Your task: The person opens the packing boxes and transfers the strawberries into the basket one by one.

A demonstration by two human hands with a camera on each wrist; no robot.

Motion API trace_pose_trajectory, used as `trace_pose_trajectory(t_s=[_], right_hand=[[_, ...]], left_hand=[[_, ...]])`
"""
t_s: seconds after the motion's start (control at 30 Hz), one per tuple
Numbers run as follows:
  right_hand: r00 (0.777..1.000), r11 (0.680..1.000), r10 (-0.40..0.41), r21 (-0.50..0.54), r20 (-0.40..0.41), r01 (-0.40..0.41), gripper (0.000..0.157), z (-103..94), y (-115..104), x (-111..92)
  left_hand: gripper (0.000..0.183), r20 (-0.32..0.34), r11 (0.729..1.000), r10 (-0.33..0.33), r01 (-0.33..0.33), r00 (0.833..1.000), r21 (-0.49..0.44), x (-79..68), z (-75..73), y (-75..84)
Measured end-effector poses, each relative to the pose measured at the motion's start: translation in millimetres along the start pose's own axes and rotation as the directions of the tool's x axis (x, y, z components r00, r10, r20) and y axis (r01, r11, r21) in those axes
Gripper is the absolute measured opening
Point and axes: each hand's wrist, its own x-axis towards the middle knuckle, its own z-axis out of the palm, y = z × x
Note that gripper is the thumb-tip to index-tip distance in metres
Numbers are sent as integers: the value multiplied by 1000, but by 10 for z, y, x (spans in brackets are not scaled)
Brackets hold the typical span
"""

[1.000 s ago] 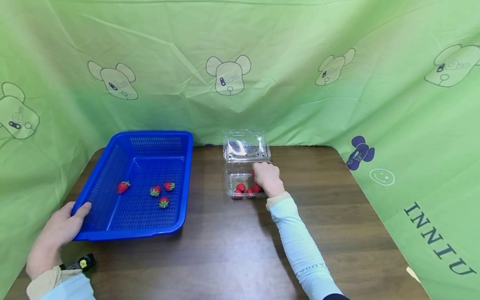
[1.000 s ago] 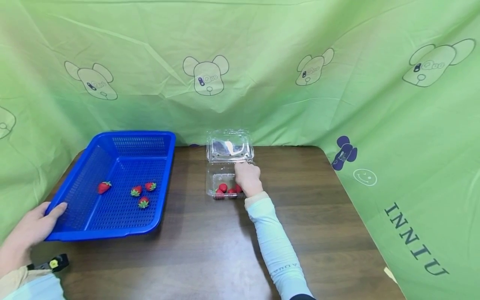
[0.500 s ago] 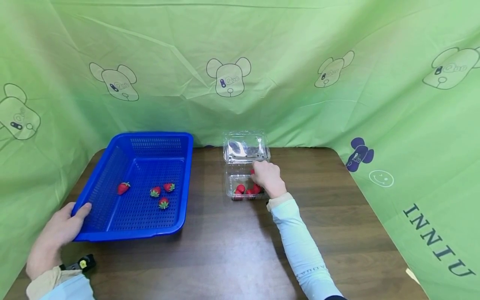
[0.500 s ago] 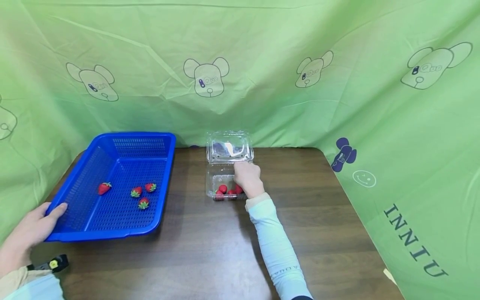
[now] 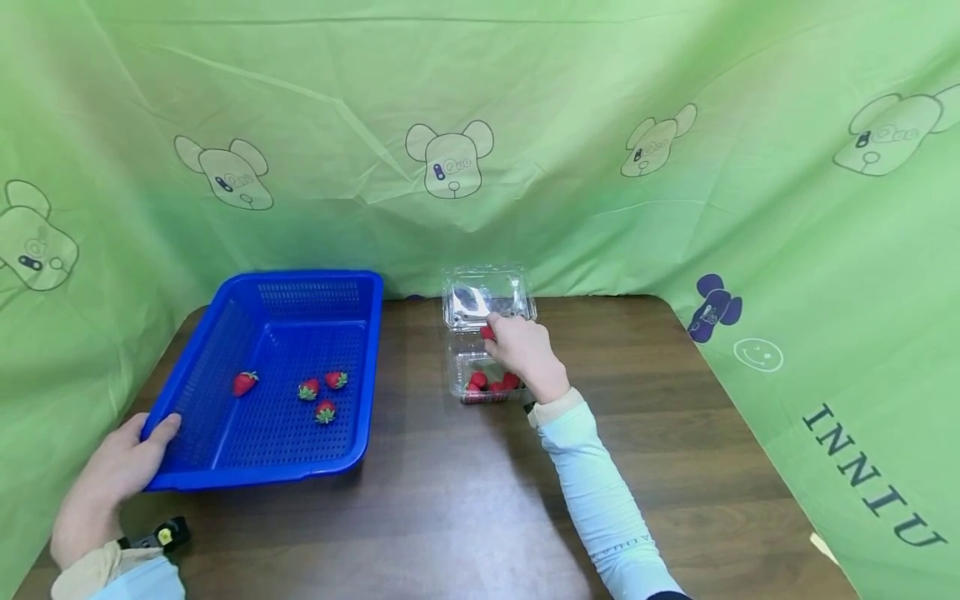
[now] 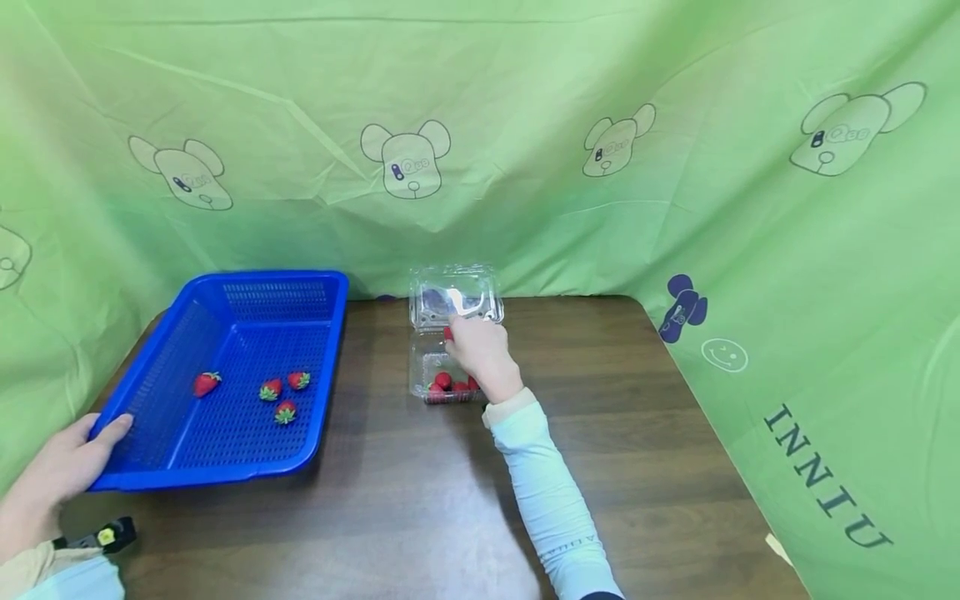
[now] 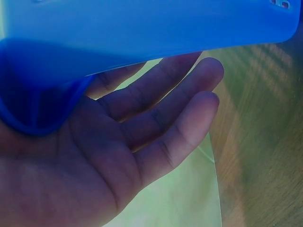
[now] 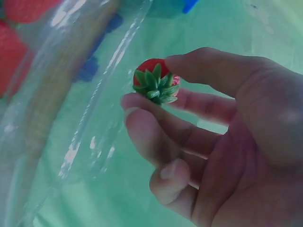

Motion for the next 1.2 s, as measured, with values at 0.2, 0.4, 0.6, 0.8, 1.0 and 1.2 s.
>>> trace_pose_trajectory(t_s=[0.2, 0.4, 0.6, 0.8, 1.0, 1.2], right_hand=[[992, 993, -121, -12, -22, 121, 15, -39, -208, 12], [977, 979, -203, -9, -67, 203, 16, -77, -468, 30], [955, 963, -268, -11, -125, 268, 12, -174, -705, 59], [924, 940, -334, 11, -186, 342, 14, -235, -933, 92], [900, 915, -380, 56, -216, 400, 12, -254, -1184, 100], [884, 887, -442, 73, -150, 456, 16, -204, -1434, 115]], left_hand=[[70, -7, 1000, 8, -8, 1000, -1, 5, 16, -18], [71, -10, 1000, 0, 0, 1000, -8, -3, 28, -36], [69, -14, 1000, 7, -7, 1000, -3, -7, 27, -29], [71, -9, 1000, 9, -9, 1000, -11, -1, 26, -9], [71, -6, 999, 2, -2, 1000, -36, -10, 36, 7], [72, -3, 1000, -4, 4, 1000, -29, -16, 19, 7]])
